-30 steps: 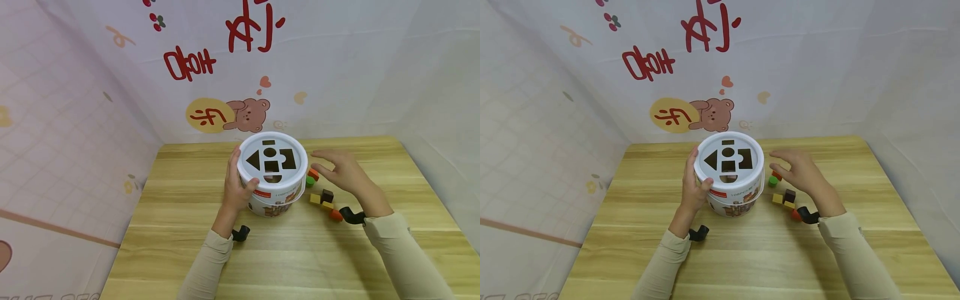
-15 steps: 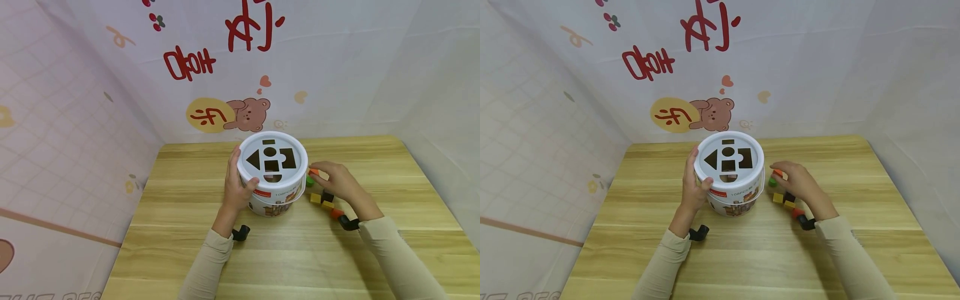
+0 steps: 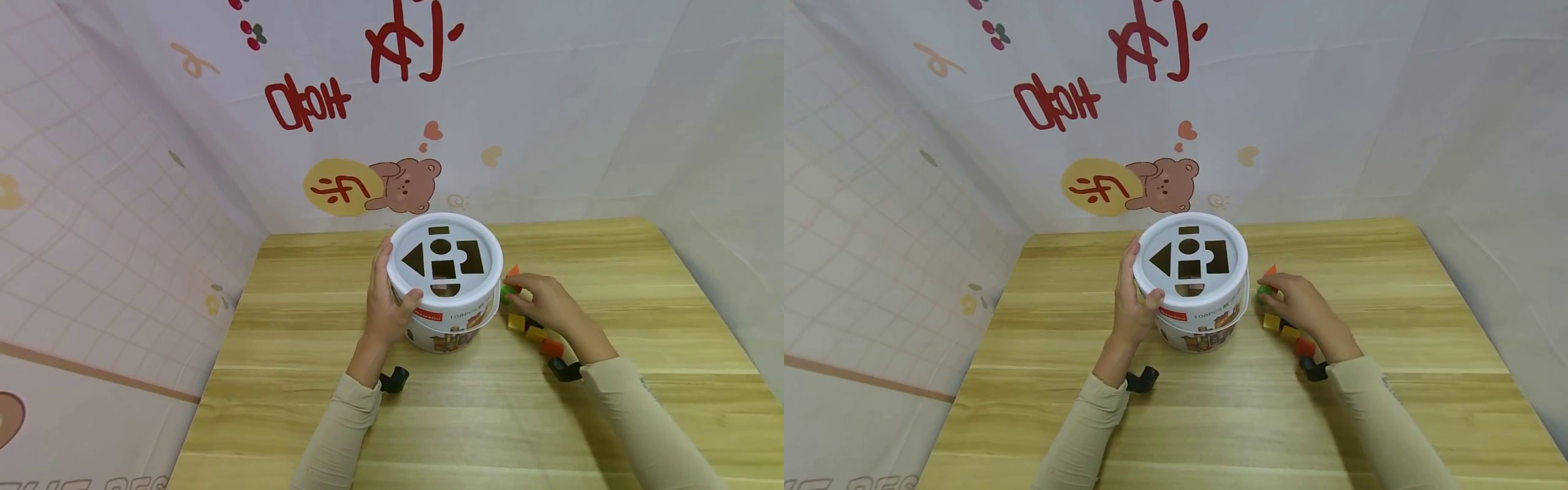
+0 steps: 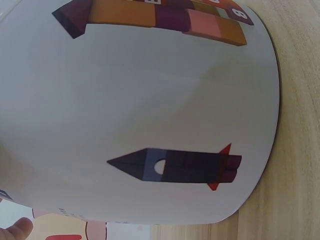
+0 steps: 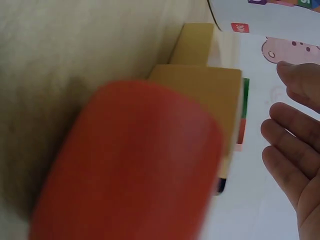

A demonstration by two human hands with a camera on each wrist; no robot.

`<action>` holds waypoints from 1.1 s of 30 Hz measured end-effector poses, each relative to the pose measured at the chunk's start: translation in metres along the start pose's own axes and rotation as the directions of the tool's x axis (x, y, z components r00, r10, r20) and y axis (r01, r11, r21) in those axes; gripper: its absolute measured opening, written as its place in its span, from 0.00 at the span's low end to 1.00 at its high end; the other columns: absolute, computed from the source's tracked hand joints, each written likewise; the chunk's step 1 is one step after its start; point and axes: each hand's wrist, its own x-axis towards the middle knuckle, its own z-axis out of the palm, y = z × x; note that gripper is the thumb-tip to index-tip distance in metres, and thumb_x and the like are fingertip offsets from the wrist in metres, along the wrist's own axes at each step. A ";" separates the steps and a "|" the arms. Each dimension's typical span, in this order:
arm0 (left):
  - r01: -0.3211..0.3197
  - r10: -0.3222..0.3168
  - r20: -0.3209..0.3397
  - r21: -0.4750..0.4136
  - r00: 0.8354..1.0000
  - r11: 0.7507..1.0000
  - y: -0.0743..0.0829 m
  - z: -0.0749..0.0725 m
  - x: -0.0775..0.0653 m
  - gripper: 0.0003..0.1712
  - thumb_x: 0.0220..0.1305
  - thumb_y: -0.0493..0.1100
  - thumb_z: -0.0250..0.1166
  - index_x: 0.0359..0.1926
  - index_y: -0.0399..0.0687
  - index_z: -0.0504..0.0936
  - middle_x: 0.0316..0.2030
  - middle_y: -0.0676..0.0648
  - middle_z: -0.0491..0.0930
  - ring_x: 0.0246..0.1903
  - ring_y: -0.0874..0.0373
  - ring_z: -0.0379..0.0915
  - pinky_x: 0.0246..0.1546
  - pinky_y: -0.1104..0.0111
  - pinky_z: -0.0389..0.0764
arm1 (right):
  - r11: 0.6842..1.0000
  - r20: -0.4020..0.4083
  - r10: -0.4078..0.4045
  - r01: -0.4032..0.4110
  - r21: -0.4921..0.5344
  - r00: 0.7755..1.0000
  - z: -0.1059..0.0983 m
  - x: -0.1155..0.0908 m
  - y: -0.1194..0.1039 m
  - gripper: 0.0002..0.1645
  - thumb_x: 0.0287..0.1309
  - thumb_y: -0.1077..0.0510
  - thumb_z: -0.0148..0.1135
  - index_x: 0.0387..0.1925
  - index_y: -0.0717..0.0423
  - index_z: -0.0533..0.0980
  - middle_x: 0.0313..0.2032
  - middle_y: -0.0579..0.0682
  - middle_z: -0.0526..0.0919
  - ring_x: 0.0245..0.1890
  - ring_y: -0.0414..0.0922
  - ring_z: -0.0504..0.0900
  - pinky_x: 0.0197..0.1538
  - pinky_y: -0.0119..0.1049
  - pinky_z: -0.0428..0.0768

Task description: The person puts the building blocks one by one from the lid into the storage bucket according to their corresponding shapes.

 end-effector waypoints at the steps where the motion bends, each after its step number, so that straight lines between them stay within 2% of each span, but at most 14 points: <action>1: 0.001 -0.001 0.000 -0.001 1.000 1.000 0.000 0.000 0.000 0.63 0.60 0.84 0.56 0.81 0.48 0.57 0.81 0.49 0.53 0.77 0.51 0.57 0.74 0.47 0.63 | 1.000 0.007 0.007 -0.007 0.003 1.000 0.001 0.000 0.000 0.17 0.61 0.67 0.74 0.53 0.63 0.86 0.42 0.56 0.90 0.42 0.56 0.87 0.49 0.58 0.84; 7: 0.001 -0.001 -0.002 -0.006 1.000 1.000 0.000 0.000 0.000 0.63 0.60 0.84 0.56 0.81 0.48 0.57 0.81 0.49 0.53 0.76 0.51 0.58 0.74 0.46 0.63 | 0.998 0.061 0.067 -0.068 0.016 0.996 0.006 0.000 0.005 0.17 0.63 0.66 0.73 0.54 0.59 0.86 0.44 0.54 0.90 0.44 0.53 0.87 0.51 0.57 0.84; 12: -0.004 0.004 -0.006 -0.009 1.000 1.000 -0.001 0.001 0.000 0.62 0.60 0.83 0.57 0.81 0.48 0.57 0.81 0.49 0.53 0.76 0.51 0.58 0.73 0.46 0.63 | 0.996 0.070 0.083 -0.084 0.018 0.994 0.009 -0.001 0.007 0.17 0.63 0.66 0.72 0.54 0.59 0.86 0.46 0.55 0.90 0.45 0.54 0.86 0.51 0.57 0.84; 16: -0.008 0.008 -0.008 -0.009 1.000 1.000 -0.002 0.001 0.000 0.62 0.60 0.83 0.57 0.81 0.48 0.57 0.81 0.43 0.54 0.76 0.50 0.58 0.73 0.45 0.63 | 0.996 0.075 0.089 -0.089 0.007 0.993 0.012 -0.001 0.008 0.18 0.63 0.67 0.73 0.54 0.59 0.86 0.47 0.55 0.90 0.44 0.52 0.86 0.50 0.55 0.84; 20: -0.014 0.014 -0.010 0.002 1.000 1.000 -0.002 0.000 0.001 0.62 0.60 0.84 0.56 0.81 0.48 0.58 0.81 0.41 0.55 0.77 0.50 0.57 0.74 0.45 0.63 | 0.996 0.091 0.093 -0.092 -0.018 0.992 0.013 -0.001 0.009 0.17 0.63 0.67 0.72 0.53 0.64 0.85 0.50 0.61 0.89 0.49 0.60 0.86 0.55 0.60 0.82; 25: -0.014 0.014 -0.009 0.006 1.000 1.000 -0.001 0.000 0.000 0.62 0.60 0.84 0.56 0.81 0.48 0.57 0.81 0.48 0.54 0.77 0.51 0.57 0.74 0.46 0.63 | 0.994 0.114 0.099 -0.094 -0.055 0.989 0.014 0.000 0.010 0.17 0.64 0.67 0.71 0.53 0.70 0.84 0.55 0.68 0.85 0.58 0.70 0.81 0.62 0.66 0.77; 33: -0.005 0.005 -0.006 -0.006 1.000 1.000 -0.001 0.000 0.000 0.62 0.60 0.84 0.56 0.81 0.48 0.57 0.81 0.49 0.54 0.77 0.51 0.57 0.74 0.46 0.63 | 0.993 0.073 0.110 -0.107 -0.051 0.991 0.016 0.000 0.008 0.13 0.62 0.68 0.72 0.49 0.68 0.86 0.52 0.67 0.87 0.54 0.68 0.84 0.58 0.65 0.80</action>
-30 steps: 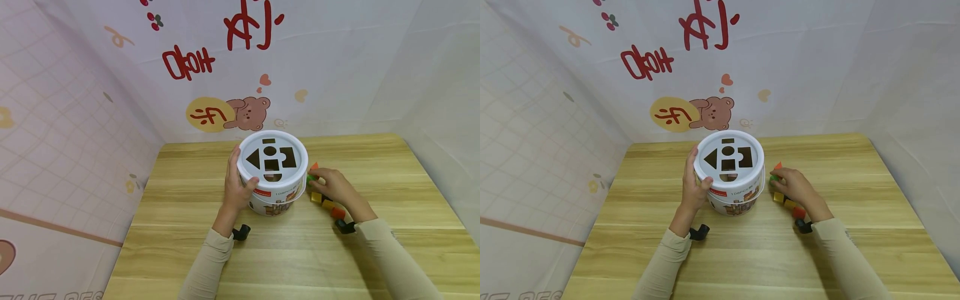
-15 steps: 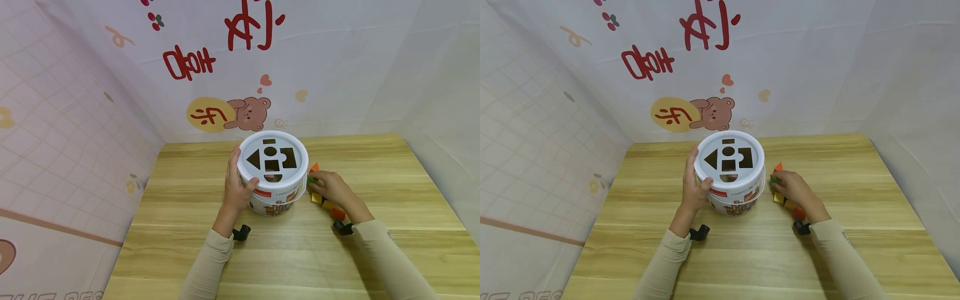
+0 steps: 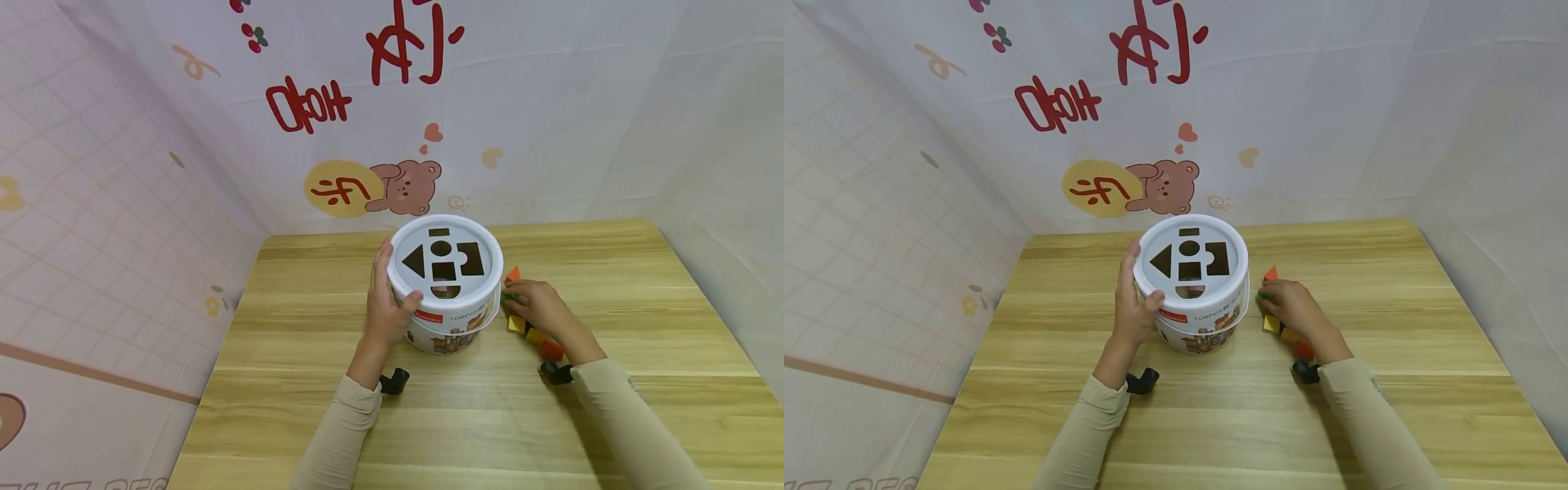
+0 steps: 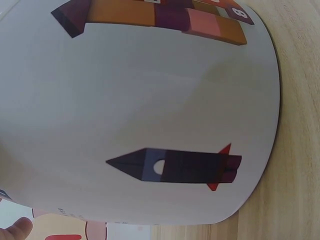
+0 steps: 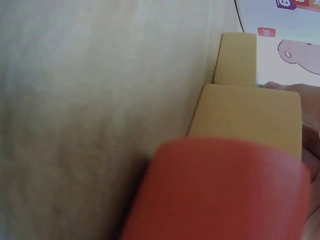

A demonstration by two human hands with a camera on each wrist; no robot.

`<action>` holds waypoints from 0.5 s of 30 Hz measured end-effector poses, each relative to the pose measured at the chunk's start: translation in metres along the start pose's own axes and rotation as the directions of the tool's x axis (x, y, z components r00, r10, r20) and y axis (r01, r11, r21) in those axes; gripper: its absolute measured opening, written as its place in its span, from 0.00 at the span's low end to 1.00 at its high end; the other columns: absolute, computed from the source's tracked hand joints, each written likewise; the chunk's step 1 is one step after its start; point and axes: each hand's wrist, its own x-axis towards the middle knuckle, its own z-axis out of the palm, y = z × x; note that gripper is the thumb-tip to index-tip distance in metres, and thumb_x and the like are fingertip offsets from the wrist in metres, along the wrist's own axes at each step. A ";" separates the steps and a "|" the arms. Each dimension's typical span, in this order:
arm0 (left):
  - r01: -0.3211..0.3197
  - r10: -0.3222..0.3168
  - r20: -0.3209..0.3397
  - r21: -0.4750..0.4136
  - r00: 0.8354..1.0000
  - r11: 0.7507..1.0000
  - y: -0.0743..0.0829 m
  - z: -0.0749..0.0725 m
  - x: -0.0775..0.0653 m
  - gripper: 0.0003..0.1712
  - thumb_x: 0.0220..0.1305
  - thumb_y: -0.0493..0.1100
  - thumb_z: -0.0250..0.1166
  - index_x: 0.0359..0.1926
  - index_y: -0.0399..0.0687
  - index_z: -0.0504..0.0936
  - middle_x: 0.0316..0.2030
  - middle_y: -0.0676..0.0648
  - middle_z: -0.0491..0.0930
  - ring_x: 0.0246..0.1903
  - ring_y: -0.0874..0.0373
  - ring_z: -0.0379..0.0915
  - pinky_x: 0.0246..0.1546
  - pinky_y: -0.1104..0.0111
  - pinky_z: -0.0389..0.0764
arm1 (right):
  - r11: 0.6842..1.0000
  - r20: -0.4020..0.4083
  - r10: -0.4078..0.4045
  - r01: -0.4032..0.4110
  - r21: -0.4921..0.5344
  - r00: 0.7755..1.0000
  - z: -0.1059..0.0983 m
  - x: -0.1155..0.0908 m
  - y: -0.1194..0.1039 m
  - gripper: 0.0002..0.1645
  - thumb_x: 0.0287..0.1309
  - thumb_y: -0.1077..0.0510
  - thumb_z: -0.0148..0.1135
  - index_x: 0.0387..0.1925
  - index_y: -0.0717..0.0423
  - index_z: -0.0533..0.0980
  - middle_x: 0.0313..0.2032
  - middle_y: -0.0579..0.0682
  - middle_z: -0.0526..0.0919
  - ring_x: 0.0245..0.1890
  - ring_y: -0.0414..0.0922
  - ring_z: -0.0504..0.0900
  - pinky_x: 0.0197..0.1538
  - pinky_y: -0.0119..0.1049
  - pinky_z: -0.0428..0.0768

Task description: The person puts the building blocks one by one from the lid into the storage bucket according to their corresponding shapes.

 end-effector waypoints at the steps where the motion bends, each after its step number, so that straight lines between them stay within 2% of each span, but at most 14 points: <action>1: 0.000 0.000 -0.001 -0.002 1.000 1.000 0.000 0.000 0.000 0.62 0.60 0.84 0.56 0.81 0.49 0.57 0.81 0.49 0.54 0.77 0.51 0.57 0.74 0.46 0.64 | 1.000 -0.005 0.005 -0.005 0.007 1.000 0.000 0.000 0.000 0.13 0.62 0.68 0.73 0.48 0.67 0.87 0.50 0.66 0.88 0.52 0.66 0.85 0.57 0.63 0.81; 6: -0.008 0.008 -0.003 -0.001 1.000 1.000 0.000 0.001 0.000 0.62 0.60 0.83 0.57 0.81 0.49 0.58 0.81 0.48 0.54 0.77 0.50 0.57 0.74 0.46 0.63 | 1.000 -0.019 0.016 -0.015 0.019 1.000 0.000 -0.001 -0.001 0.11 0.62 0.68 0.73 0.46 0.64 0.87 0.44 0.59 0.90 0.43 0.57 0.87 0.49 0.58 0.84; 15: 0.003 -0.003 0.003 -0.003 1.000 1.000 0.001 0.001 0.000 0.62 0.60 0.83 0.57 0.82 0.50 0.57 0.81 0.49 0.54 0.77 0.50 0.56 0.74 0.45 0.62 | 0.999 -0.063 -0.030 0.031 0.024 0.998 -0.008 -0.001 -0.006 0.12 0.61 0.69 0.73 0.46 0.61 0.88 0.42 0.56 0.90 0.43 0.56 0.88 0.49 0.58 0.84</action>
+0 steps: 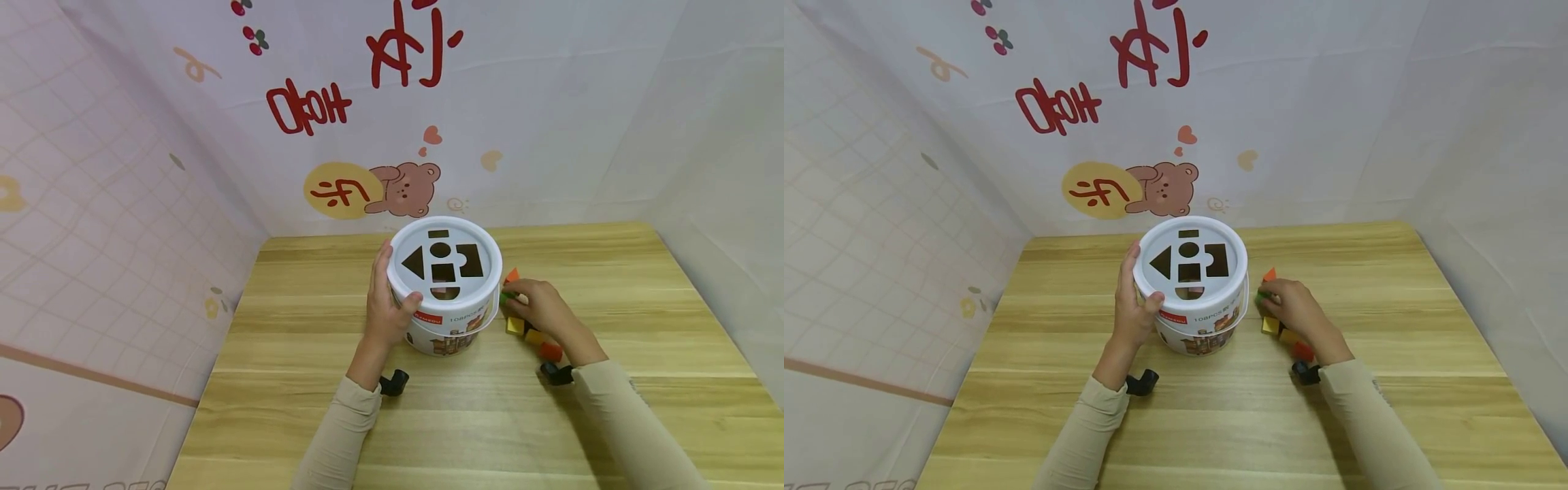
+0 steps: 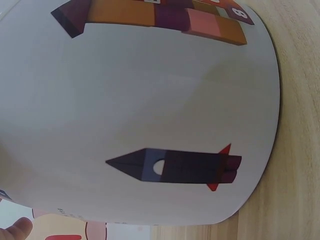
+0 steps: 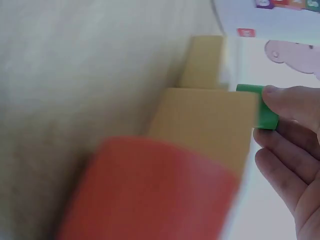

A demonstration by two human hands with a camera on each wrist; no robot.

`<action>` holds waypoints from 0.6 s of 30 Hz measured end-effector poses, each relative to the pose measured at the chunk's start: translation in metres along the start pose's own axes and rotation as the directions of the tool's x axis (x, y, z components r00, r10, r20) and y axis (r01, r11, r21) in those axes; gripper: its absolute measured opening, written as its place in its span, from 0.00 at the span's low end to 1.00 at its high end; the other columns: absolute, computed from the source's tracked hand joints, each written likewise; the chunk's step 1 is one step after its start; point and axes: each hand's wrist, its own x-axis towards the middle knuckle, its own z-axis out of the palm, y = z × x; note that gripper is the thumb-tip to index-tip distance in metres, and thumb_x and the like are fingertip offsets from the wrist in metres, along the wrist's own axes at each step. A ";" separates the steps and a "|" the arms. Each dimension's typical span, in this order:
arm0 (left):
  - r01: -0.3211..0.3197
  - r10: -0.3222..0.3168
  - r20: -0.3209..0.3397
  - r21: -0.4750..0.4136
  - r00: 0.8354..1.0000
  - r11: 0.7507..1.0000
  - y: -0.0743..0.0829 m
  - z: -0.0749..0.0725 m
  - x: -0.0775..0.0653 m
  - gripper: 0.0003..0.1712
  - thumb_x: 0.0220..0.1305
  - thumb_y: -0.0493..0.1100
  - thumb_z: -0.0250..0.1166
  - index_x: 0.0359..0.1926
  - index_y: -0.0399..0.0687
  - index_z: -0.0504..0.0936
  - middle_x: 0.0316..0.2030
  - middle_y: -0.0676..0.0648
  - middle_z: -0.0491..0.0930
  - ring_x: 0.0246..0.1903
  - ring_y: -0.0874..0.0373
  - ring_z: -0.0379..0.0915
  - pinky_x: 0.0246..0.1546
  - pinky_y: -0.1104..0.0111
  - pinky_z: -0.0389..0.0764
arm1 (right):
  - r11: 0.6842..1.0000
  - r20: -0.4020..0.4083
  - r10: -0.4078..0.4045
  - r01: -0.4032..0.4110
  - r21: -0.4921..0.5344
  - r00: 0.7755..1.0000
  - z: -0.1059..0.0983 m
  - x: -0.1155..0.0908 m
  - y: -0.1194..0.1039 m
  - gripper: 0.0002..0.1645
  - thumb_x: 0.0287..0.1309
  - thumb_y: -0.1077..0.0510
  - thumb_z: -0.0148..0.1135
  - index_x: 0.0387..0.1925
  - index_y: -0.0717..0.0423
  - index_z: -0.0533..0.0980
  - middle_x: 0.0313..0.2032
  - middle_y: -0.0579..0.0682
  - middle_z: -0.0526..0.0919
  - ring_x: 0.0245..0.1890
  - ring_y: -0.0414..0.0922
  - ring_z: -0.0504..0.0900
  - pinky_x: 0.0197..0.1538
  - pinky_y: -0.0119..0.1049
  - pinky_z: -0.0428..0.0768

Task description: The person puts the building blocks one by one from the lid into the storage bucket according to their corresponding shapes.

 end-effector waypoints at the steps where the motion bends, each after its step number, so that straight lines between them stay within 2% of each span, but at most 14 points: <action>1: 0.002 -0.002 0.001 0.001 1.000 1.000 0.000 0.000 0.000 0.62 0.60 0.83 0.57 0.82 0.50 0.57 0.81 0.49 0.54 0.77 0.50 0.56 0.74 0.45 0.62 | 1.000 -0.004 -0.008 0.008 0.002 1.000 -0.002 0.000 -0.002 0.12 0.61 0.70 0.72 0.46 0.60 0.88 0.41 0.55 0.90 0.42 0.55 0.88 0.48 0.58 0.84; 4: 0.003 -0.003 0.003 0.000 1.000 1.000 0.001 0.000 0.001 0.62 0.60 0.83 0.57 0.82 0.50 0.57 0.81 0.49 0.53 0.77 0.50 0.56 0.74 0.45 0.62 | 0.999 -0.018 -0.035 0.035 -0.011 0.999 -0.010 0.004 -0.008 0.13 0.60 0.70 0.73 0.47 0.61 0.88 0.41 0.55 0.90 0.42 0.55 0.88 0.48 0.58 0.85; 10: -0.012 0.012 -0.006 -0.008 1.000 1.000 0.000 0.000 0.003 0.61 0.60 0.82 0.58 0.82 0.50 0.58 0.81 0.48 0.54 0.76 0.49 0.58 0.74 0.44 0.63 | 0.997 -0.035 -0.063 0.061 -0.046 0.997 -0.026 0.014 -0.016 0.15 0.60 0.70 0.74 0.49 0.66 0.86 0.50 0.64 0.88 0.53 0.66 0.86 0.55 0.64 0.82; 18: -0.019 0.019 -0.016 -0.001 1.000 1.000 -0.002 0.000 0.001 0.63 0.59 0.84 0.57 0.81 0.48 0.57 0.81 0.44 0.55 0.76 0.49 0.58 0.74 0.45 0.63 | 0.996 -0.050 -0.077 0.074 -0.054 0.996 -0.045 0.020 -0.028 0.14 0.61 0.69 0.73 0.49 0.65 0.87 0.52 0.66 0.87 0.53 0.67 0.85 0.55 0.64 0.82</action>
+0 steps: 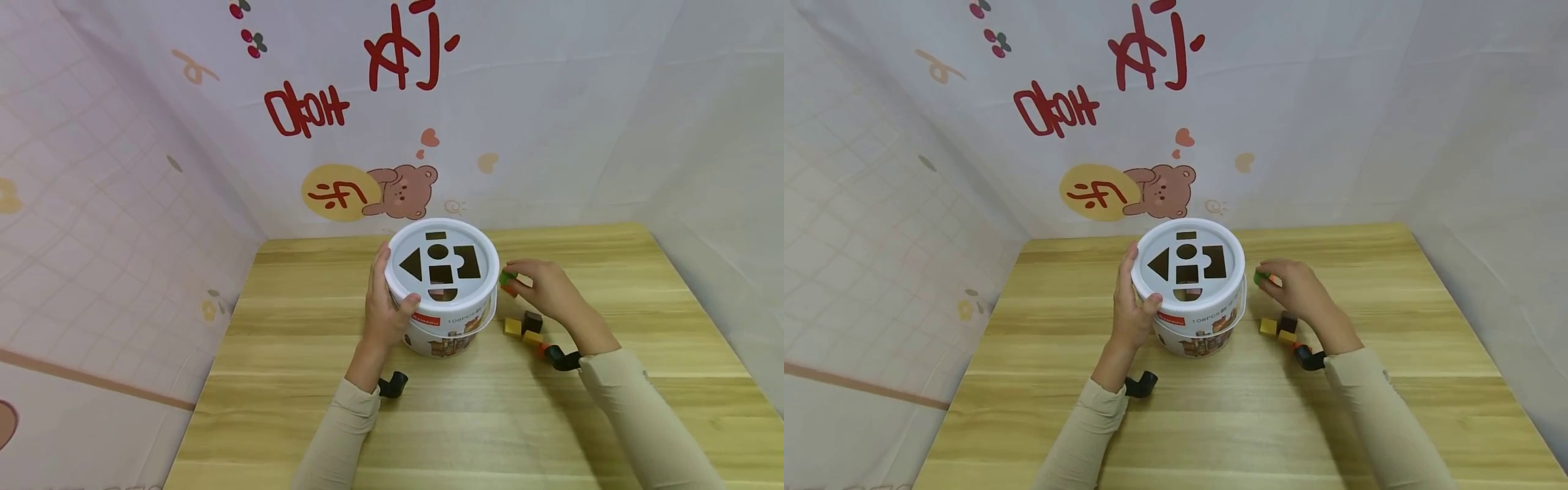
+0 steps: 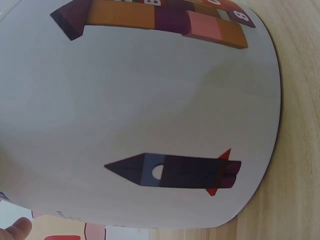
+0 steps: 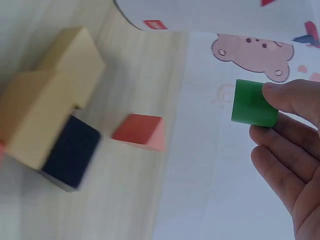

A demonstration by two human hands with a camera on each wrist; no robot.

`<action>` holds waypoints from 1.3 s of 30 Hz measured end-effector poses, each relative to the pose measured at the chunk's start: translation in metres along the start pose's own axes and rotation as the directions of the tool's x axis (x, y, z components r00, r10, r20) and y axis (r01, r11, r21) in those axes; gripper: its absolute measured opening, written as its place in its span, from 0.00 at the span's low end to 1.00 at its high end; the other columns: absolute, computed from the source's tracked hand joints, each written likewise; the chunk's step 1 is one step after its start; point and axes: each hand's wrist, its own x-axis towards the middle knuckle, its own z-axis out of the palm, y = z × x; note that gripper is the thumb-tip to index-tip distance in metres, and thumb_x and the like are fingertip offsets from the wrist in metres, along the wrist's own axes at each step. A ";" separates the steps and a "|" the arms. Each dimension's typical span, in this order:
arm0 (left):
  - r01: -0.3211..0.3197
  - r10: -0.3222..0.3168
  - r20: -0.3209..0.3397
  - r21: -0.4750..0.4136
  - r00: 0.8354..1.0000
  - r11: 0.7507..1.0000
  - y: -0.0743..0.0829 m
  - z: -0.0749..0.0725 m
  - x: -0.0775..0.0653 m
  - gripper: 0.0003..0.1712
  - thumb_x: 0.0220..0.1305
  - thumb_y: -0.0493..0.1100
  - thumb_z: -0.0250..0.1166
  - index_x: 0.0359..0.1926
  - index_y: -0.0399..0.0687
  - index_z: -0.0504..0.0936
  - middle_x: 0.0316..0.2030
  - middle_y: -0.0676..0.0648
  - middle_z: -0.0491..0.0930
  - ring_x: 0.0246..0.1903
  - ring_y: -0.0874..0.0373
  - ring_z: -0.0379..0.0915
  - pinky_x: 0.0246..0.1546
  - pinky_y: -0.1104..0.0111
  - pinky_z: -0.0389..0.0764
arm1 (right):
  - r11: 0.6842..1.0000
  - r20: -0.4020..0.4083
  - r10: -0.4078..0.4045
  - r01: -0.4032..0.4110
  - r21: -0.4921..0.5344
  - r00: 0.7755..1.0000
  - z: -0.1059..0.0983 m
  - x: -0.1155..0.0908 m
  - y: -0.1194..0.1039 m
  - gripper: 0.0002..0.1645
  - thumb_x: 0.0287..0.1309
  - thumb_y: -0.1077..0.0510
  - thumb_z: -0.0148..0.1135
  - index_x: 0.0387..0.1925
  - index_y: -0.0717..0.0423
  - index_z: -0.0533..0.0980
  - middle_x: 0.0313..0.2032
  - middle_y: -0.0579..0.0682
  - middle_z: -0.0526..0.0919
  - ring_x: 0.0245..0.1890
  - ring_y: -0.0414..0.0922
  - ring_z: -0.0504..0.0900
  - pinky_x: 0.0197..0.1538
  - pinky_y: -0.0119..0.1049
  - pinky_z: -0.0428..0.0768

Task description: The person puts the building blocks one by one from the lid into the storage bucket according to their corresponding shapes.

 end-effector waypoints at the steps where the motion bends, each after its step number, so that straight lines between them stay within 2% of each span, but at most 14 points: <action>1: 0.003 -0.003 -0.002 0.001 1.000 1.000 0.000 0.000 0.000 0.63 0.59 0.84 0.57 0.81 0.48 0.57 0.81 0.43 0.55 0.76 0.50 0.58 0.74 0.45 0.63 | 1.000 0.002 0.000 0.000 -0.003 1.000 -0.002 0.002 -0.001 0.14 0.62 0.69 0.73 0.49 0.65 0.87 0.52 0.66 0.87 0.54 0.67 0.85 0.55 0.64 0.82; 5: 0.008 -0.008 -0.007 0.003 1.000 1.000 0.001 -0.001 0.000 0.63 0.59 0.84 0.57 0.82 0.49 0.57 0.81 0.43 0.56 0.76 0.50 0.59 0.73 0.46 0.64 | 1.000 -0.002 0.001 -0.001 -0.010 1.000 -0.011 0.008 -0.006 0.14 0.62 0.68 0.72 0.50 0.64 0.87 0.52 0.66 0.87 0.54 0.67 0.85 0.55 0.64 0.82; 13: 0.023 -0.023 0.007 -0.011 1.000 1.000 0.002 -0.001 0.001 0.63 0.59 0.83 0.58 0.82 0.50 0.57 0.81 0.50 0.55 0.76 0.51 0.59 0.74 0.47 0.63 | 0.999 -0.024 -0.037 0.037 -0.013 0.999 -0.023 0.019 -0.013 0.14 0.62 0.70 0.72 0.50 0.66 0.86 0.52 0.66 0.87 0.53 0.67 0.86 0.54 0.64 0.82; 24: 0.028 -0.028 0.006 -0.012 1.000 1.000 0.003 0.000 0.000 0.63 0.58 0.84 0.57 0.81 0.49 0.57 0.81 0.49 0.55 0.76 0.51 0.59 0.74 0.47 0.62 | 0.993 -0.076 -0.115 0.113 -0.026 0.990 -0.036 0.031 -0.027 0.13 0.59 0.72 0.73 0.47 0.67 0.87 0.47 0.64 0.89 0.50 0.65 0.87 0.52 0.63 0.83; 39: 0.020 -0.020 0.005 -0.014 1.000 1.000 0.000 0.000 -0.001 0.63 0.60 0.84 0.57 0.82 0.48 0.57 0.81 0.49 0.55 0.76 0.51 0.58 0.74 0.48 0.63 | 0.983 -0.149 -0.180 0.173 -0.064 0.972 -0.066 0.047 -0.048 0.13 0.57 0.75 0.73 0.45 0.67 0.86 0.49 0.66 0.88 0.50 0.66 0.87 0.52 0.63 0.83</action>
